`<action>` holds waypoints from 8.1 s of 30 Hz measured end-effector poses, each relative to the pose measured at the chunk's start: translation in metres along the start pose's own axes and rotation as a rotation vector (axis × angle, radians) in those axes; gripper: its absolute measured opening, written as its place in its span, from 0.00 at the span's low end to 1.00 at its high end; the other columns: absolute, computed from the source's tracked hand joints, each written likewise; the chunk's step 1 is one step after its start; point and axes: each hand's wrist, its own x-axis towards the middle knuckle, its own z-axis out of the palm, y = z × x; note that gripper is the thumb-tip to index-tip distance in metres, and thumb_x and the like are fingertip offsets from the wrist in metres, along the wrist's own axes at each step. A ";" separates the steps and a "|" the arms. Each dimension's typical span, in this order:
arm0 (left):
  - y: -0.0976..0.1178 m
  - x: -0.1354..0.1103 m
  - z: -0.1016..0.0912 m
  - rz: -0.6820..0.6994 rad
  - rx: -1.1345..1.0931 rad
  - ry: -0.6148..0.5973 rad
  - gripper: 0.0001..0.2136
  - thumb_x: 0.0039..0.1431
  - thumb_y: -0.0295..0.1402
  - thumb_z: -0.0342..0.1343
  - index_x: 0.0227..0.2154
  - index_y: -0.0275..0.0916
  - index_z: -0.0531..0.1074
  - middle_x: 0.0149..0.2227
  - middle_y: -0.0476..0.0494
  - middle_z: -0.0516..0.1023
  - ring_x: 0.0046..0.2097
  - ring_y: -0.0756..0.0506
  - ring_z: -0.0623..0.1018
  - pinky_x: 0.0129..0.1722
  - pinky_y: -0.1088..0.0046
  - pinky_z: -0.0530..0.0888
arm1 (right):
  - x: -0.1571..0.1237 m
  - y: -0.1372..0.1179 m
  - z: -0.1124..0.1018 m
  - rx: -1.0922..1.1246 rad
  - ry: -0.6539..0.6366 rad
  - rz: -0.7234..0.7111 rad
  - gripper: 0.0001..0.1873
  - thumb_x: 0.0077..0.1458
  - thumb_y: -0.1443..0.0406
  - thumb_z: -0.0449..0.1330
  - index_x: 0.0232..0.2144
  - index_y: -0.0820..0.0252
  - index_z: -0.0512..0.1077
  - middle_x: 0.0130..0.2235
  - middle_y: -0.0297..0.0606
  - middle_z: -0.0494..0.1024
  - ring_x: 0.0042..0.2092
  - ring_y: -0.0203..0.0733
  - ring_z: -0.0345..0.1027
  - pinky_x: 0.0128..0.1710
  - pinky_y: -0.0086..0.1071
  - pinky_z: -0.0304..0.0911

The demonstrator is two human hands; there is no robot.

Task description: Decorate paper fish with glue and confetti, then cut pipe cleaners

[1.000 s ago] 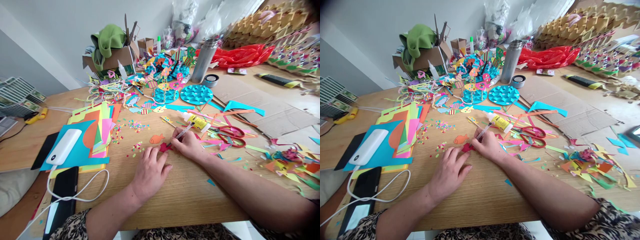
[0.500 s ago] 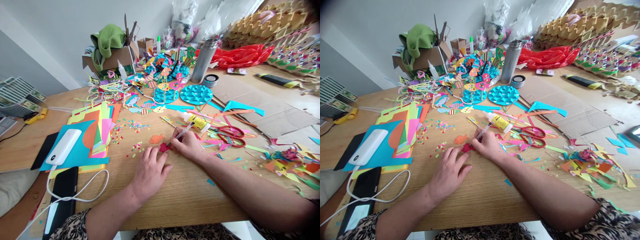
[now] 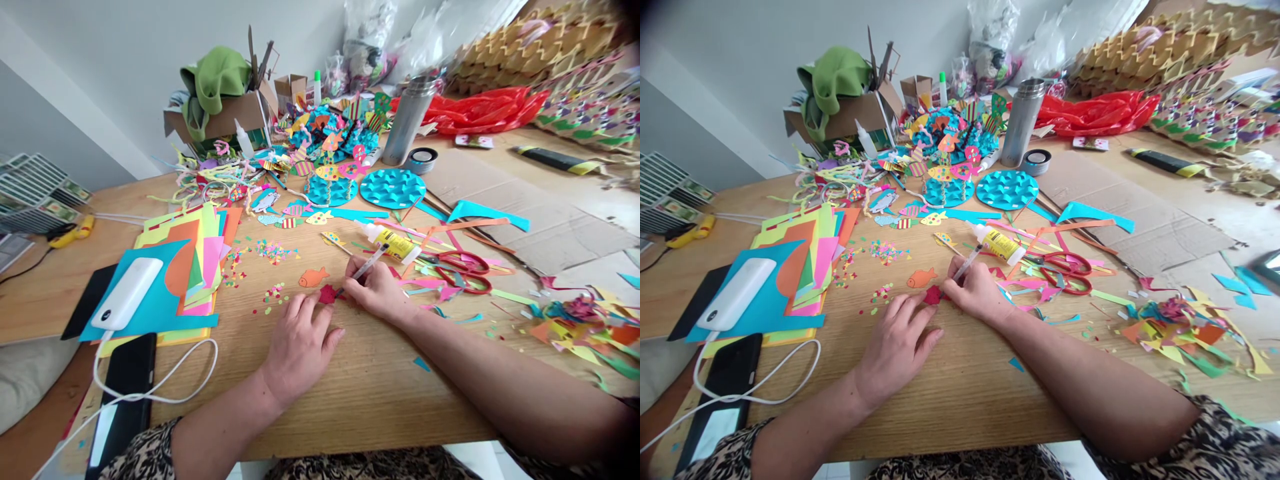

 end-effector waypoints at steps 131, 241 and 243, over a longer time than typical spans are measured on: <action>0.000 0.000 0.001 -0.017 0.044 -0.034 0.15 0.63 0.36 0.54 0.50 0.38 0.69 0.52 0.37 0.70 0.53 0.36 0.67 0.52 0.51 0.70 | 0.003 -0.003 -0.002 -0.050 0.057 -0.003 0.07 0.43 0.65 0.54 0.18 0.57 0.58 0.17 0.27 0.61 0.20 0.31 0.54 0.19 0.26 0.48; 0.000 0.000 0.001 -0.016 0.038 -0.040 0.15 0.63 0.35 0.54 0.50 0.37 0.70 0.52 0.36 0.70 0.53 0.36 0.67 0.53 0.51 0.69 | 0.004 0.000 0.000 -0.035 0.106 -0.019 0.05 0.43 0.66 0.54 0.19 0.56 0.60 0.18 0.27 0.62 0.21 0.32 0.54 0.21 0.27 0.49; 0.000 0.000 0.001 -0.015 0.040 -0.044 0.15 0.63 0.35 0.54 0.50 0.36 0.70 0.52 0.36 0.70 0.53 0.36 0.67 0.53 0.51 0.69 | 0.004 0.000 0.000 -0.032 0.108 -0.020 0.05 0.43 0.66 0.54 0.19 0.56 0.60 0.18 0.27 0.61 0.21 0.32 0.54 0.21 0.27 0.49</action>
